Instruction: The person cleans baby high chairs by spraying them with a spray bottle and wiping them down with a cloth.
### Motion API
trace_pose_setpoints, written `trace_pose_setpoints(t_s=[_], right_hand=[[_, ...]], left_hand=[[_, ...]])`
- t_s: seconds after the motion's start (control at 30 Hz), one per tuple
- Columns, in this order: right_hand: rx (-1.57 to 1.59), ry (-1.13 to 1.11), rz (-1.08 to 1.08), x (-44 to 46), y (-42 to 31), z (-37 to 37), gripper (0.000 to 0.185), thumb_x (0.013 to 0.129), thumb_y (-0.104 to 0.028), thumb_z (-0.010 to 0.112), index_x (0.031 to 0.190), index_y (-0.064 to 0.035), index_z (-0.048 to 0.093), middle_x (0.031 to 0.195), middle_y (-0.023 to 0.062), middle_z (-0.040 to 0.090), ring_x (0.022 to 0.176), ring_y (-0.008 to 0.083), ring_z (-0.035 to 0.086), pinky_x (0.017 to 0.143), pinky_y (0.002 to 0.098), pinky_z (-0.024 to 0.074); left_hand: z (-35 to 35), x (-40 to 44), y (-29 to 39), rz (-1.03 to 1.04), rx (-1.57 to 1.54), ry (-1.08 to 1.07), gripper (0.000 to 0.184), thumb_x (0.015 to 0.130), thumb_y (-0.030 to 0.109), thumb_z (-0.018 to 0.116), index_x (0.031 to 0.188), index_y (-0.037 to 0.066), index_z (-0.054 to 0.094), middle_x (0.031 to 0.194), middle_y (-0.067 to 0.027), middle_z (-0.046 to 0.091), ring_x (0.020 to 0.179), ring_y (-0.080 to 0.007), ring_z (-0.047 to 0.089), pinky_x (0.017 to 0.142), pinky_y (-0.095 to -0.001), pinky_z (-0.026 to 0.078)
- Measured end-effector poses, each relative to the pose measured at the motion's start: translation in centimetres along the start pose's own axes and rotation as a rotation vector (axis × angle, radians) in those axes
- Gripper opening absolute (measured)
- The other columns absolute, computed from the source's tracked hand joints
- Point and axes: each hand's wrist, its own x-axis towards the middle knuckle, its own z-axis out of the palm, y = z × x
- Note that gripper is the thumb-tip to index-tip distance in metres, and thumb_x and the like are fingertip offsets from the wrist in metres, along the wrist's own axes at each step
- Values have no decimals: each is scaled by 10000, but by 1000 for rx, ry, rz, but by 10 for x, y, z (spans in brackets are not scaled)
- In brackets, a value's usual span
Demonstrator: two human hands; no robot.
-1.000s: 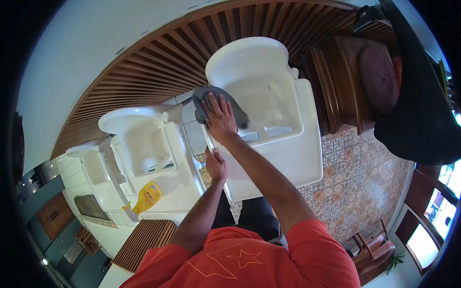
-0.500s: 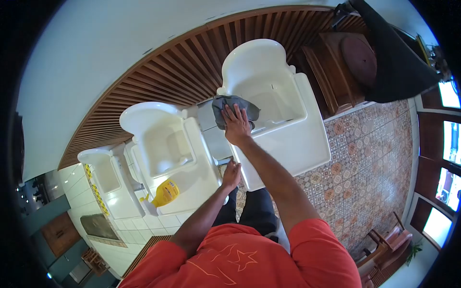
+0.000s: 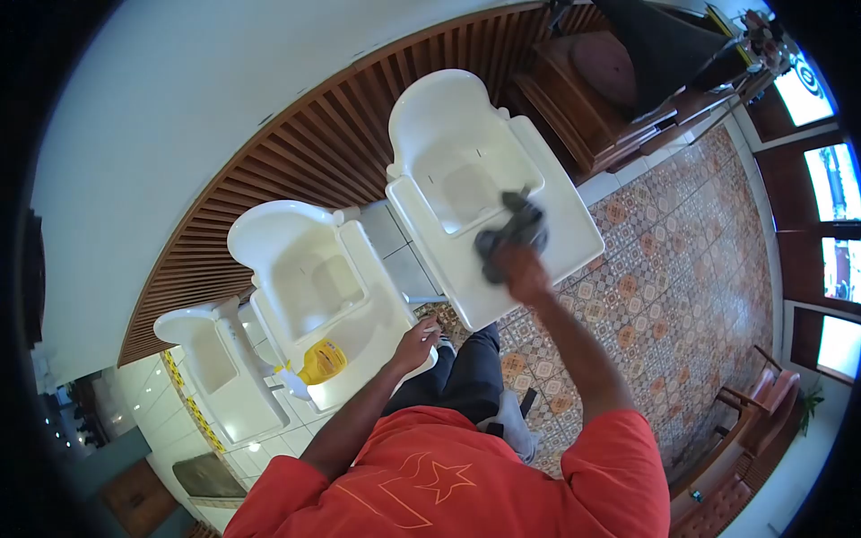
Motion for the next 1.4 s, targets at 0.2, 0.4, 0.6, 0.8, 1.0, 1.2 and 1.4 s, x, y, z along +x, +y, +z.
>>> trace_pose_setpoints(t_s=[0.2, 0.4, 0.6, 0.8, 1.0, 1.2, 1.4], right_hand=[[-217, 65, 741, 61, 63, 0, 468, 892, -300, 547, 1330, -133, 561, 1405, 88, 508, 1313, 305, 425, 1124, 550, 248], [-124, -130, 274, 17, -92, 31, 503, 835, -290, 614, 1322, -166, 580, 1445, 59, 482, 1256, 271, 460, 1069, 485, 325], [-90, -127, 352, 0, -41, 0, 534, 829, -317, 643, 1335, -165, 565, 1435, 57, 494, 1252, 263, 467, 1056, 480, 341], [-170, 85, 784, 20, 16, -3, 549, 875, -319, 613, 1386, -141, 522, 1459, 91, 470, 1286, 306, 440, 1100, 512, 276], [-159, 44, 571, 18, -53, 18, 554, 833, -293, 639, 1358, -145, 541, 1424, 82, 494, 1244, 297, 463, 1071, 503, 307], [-134, 61, 403, 16, 27, -23, 550, 818, -339, 660, 1327, -148, 575, 1425, 52, 505, 1170, 263, 500, 1006, 444, 357], [-219, -39, 726, 53, 29, 3, 577, 848, -332, 628, 1389, -168, 513, 1480, 75, 429, 1259, 314, 438, 1025, 493, 336]], left_hand=[[-4, -61, 40, 91, 347, -716, 217, 887, 189, 636, 1052, 59, 690, 1020, -131, 707, 951, -261, 680, 858, -371, 529], [29, -87, 53, 23, 464, -863, 227, 844, 164, 653, 1017, 19, 678, 986, -172, 697, 954, -295, 673, 862, -394, 521], [37, -89, 75, -34, 289, -1079, 308, 835, 148, 655, 1112, 13, 656, 1028, -177, 703, 976, -279, 674, 869, -371, 521], [57, -87, 36, -125, 407, -919, 557, 808, 37, 666, 1338, 19, 493, 999, -166, 703, 902, -251, 671, 791, -347, 531], [77, -69, 40, -225, 206, -1056, 498, 819, -29, 638, 1300, -15, 510, 919, -144, 692, 798, -193, 645, 708, -309, 520], [81, -52, 61, -273, 218, -1038, 655, 820, 44, 659, 1407, -32, 377, 985, -162, 692, 849, -231, 668, 719, -328, 530], [102, -28, 96, -319, 392, -1091, 798, 799, 93, 656, 1485, -26, 265, 1103, -201, 665, 966, -301, 661, 800, -357, 541]])
